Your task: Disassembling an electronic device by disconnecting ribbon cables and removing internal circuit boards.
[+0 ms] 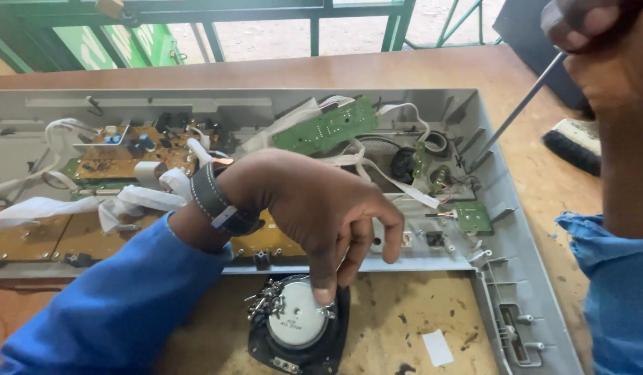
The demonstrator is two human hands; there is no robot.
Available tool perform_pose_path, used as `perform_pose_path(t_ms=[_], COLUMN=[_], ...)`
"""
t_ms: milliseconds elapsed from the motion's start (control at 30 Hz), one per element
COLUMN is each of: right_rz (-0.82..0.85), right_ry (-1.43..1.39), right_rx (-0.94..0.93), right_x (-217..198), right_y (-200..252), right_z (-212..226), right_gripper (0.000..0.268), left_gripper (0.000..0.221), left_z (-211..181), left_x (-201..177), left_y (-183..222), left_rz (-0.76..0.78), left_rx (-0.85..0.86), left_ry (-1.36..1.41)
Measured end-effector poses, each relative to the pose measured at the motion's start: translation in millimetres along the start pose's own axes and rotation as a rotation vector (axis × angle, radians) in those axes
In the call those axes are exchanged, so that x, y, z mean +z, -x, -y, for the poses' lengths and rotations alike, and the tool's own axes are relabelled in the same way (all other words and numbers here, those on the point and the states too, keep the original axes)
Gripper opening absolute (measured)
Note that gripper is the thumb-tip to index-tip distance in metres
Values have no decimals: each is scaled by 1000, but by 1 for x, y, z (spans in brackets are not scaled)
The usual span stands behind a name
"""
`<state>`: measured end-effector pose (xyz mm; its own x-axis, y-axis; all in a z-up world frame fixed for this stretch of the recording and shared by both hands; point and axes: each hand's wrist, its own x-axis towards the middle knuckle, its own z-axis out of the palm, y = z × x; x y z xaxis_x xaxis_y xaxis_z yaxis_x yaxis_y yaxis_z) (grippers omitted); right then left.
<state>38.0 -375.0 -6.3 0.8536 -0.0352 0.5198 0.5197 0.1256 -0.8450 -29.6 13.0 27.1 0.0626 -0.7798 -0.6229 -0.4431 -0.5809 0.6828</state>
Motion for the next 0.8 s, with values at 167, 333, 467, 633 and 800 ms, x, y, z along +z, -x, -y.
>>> perform_pose_path(t_ms=[167, 333, 467, 633, 800], right_rz=[-104, -148, -194, -179, -225], right_ry=[7, 103, 44, 144, 80], right_rx=[40, 35, 80, 16, 9], right_x=[78, 104, 114, 104, 78], right_y=[20, 32, 31, 32, 25], right_z=[49, 66, 73, 68, 54], right_gripper=[21, 21, 17, 24, 26], left_gripper=[67, 21, 29, 54, 33], left_z=[-14, 11, 9, 19, 31], left_x=[-3, -23, -26, -23, -20], left_y=[-3, -67, -116, -139, -141], left_rz=[-209, -750, -856, -906, -962], left_rx=[-53, 387, 110, 122, 384], left_ry=[-213, -266, -495, -562, -564])
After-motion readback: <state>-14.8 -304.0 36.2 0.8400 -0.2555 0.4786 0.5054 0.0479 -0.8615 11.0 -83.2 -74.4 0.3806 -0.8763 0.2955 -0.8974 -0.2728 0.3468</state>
